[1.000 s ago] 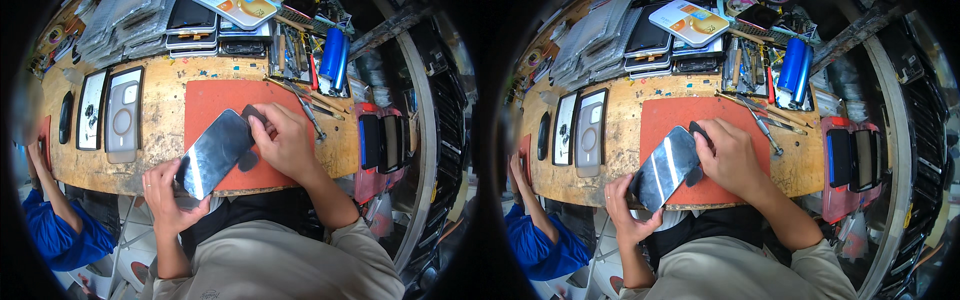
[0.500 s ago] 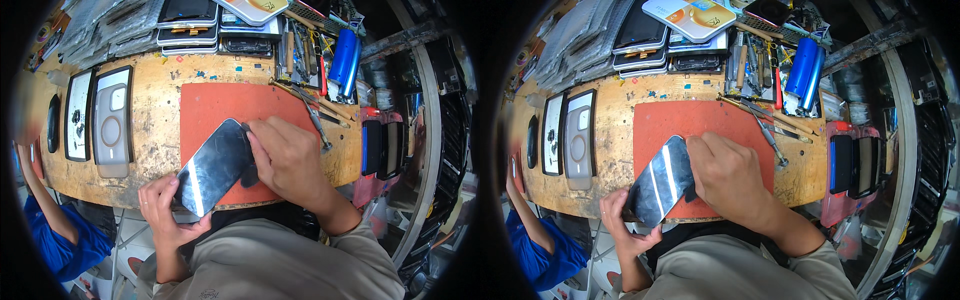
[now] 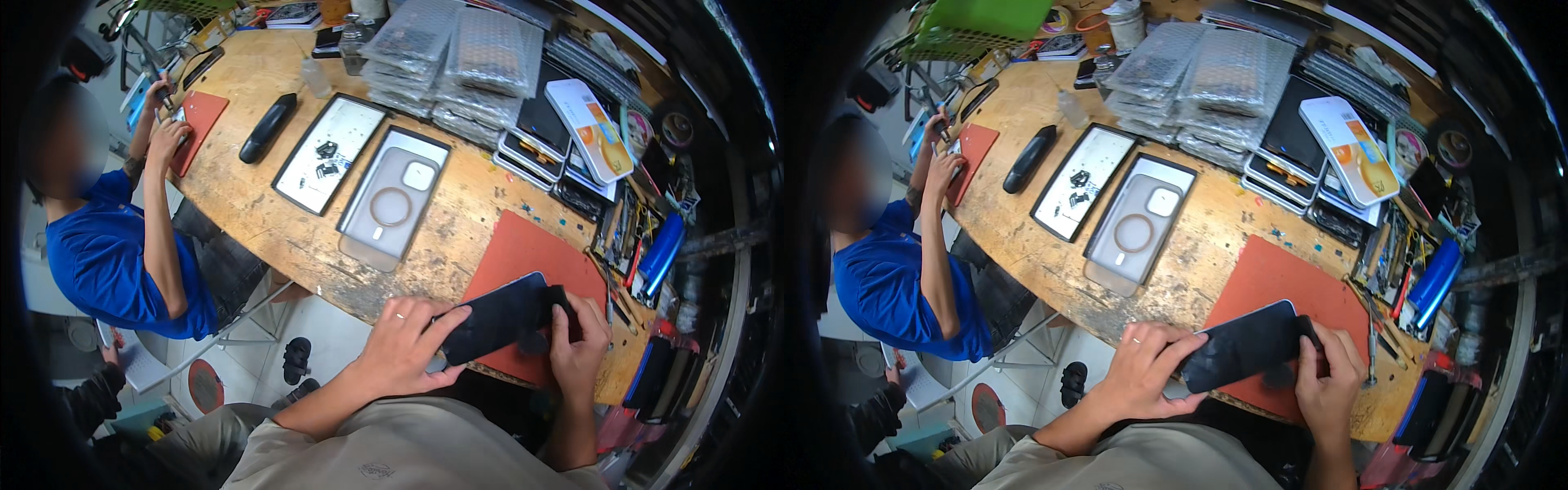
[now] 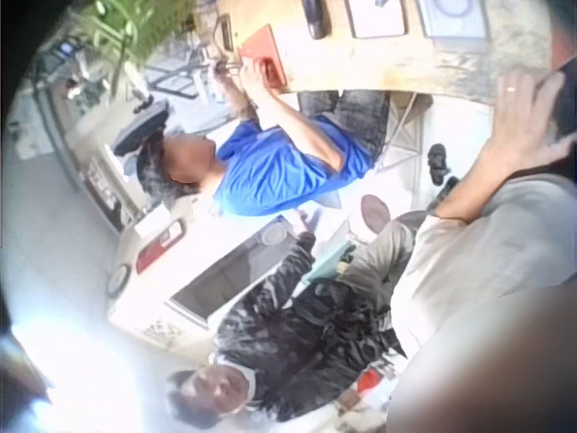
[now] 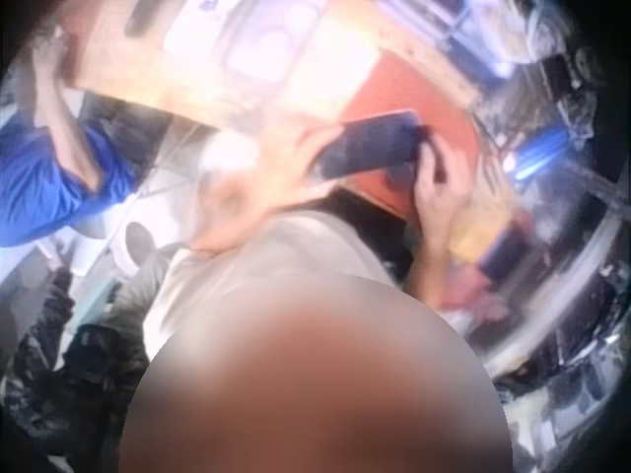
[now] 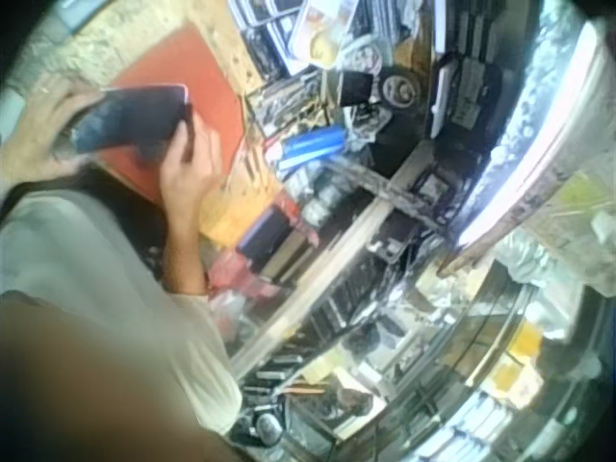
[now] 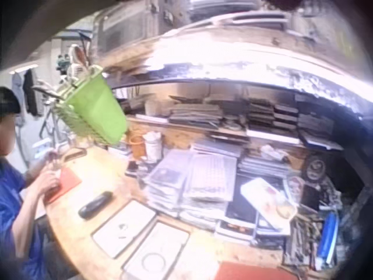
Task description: The person uses a screwdriver to remove screws from a smartphone, then uses a metal prying tool to separate the back cover. They wipe the phone with a cloth and continue prying and adjusting the back cover. The person works at a cluttered workbench with multiple phones and tools visible.
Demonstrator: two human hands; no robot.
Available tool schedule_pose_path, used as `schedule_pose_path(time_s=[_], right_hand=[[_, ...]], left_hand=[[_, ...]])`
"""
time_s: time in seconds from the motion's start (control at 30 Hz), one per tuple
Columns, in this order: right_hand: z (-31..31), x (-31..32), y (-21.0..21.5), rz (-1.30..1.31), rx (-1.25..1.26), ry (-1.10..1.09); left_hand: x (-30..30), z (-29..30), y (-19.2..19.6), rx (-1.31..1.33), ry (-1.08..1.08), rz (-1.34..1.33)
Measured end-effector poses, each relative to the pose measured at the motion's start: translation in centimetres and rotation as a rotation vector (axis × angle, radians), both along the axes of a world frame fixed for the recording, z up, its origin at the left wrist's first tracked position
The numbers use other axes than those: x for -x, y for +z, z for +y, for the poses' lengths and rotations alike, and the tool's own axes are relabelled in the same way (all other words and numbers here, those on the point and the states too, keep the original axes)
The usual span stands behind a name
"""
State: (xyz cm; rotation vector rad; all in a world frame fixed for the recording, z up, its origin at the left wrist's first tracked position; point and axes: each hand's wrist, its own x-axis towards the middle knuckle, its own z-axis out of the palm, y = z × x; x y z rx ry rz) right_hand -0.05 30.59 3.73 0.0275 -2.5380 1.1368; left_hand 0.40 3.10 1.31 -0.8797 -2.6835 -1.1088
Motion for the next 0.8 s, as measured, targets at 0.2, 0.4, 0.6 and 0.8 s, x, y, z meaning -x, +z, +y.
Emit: schedule_pose_path(time_s=[0.2,0.4,0.6,0.8], right_hand=[[0.8,0.1,-0.9,-0.013,-0.147,-0.005],[1.0,0.0,-2.3,0.026,-0.054,0.027],[1.1,0.5,-3.1,0.031,0.181,0.018],[1.7,0.2,-3.3,0.070,0.176,0.045]], left_hand=[[-0.3,-0.3,-0.7,0.029,-0.028,-0.037],[5.2,-4.0,2.5,-0.201,0.013,0.095],[29.1,-15.8,1.3,-0.213,0.894,0.182],[31.8,-18.2,-1.3,-0.179,0.740,0.312]])
